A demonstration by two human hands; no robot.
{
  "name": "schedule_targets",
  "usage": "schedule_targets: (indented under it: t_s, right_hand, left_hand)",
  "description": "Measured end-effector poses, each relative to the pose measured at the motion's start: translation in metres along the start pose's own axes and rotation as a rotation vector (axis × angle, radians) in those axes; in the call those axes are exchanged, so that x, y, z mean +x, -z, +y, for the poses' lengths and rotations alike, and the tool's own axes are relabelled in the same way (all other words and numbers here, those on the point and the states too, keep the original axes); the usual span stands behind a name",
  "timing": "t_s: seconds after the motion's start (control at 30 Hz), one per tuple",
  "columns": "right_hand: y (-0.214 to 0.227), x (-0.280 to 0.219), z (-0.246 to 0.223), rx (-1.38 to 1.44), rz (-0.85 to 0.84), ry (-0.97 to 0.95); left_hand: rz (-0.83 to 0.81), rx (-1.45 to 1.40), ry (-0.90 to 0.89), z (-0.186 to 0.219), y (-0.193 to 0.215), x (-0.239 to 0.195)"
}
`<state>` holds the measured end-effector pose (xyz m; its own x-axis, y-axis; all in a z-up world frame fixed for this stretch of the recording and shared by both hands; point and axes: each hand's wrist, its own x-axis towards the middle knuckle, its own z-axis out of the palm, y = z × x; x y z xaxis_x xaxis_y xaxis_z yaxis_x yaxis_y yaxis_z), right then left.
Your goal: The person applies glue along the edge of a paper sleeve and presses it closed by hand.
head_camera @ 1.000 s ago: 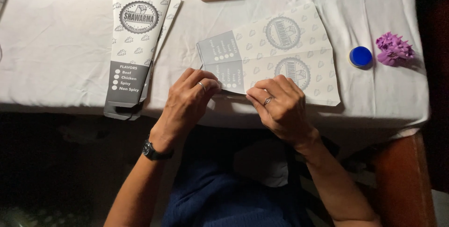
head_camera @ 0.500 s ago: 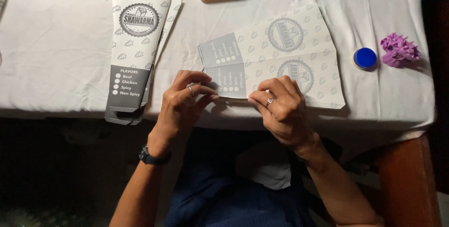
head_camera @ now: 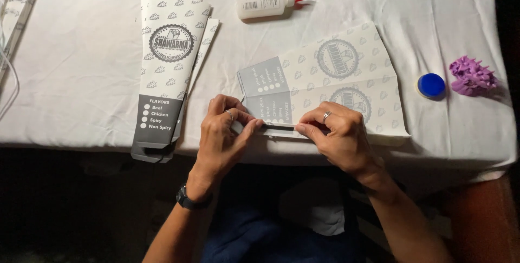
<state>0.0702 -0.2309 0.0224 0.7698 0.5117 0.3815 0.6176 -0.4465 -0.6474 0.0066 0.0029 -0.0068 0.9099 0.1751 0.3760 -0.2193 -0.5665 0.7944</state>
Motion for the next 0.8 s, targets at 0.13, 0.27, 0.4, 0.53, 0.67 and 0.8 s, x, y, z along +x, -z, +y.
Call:
schedule_targets:
  t_s: [0.13,0.27,0.4,0.53,0.67,0.8]
  right_hand:
    - [0.001,0.004,-0.001,0.011,-0.024,-0.028]
    - [0.002,0.007,0.0,0.019,-0.06,-0.064]
    - [0.003,0.008,0.002,0.004,-0.093,-0.095]
    - [0.003,0.008,0.001,-0.019,-0.087,-0.098]
    - [0.005,0.004,0.003,-0.15,-0.087,-0.035]
    - [0.006,0.0,0.004,-0.243,-0.107,-0.012]
  left_hand:
    - [0.002,-0.011,0.03,-0.001,-0.001,0.0]
    - [-0.005,-0.032,0.055,0.003,0.0,0.001]
    - [-0.01,-0.054,0.076,0.002,-0.002,-0.001]
    - [-0.008,-0.044,0.058,0.004,-0.003,-0.001]
    - [0.043,-0.02,-0.022,0.0,-0.005,-0.003]
    - [0.11,0.01,-0.317,0.0,-0.016,-0.01]
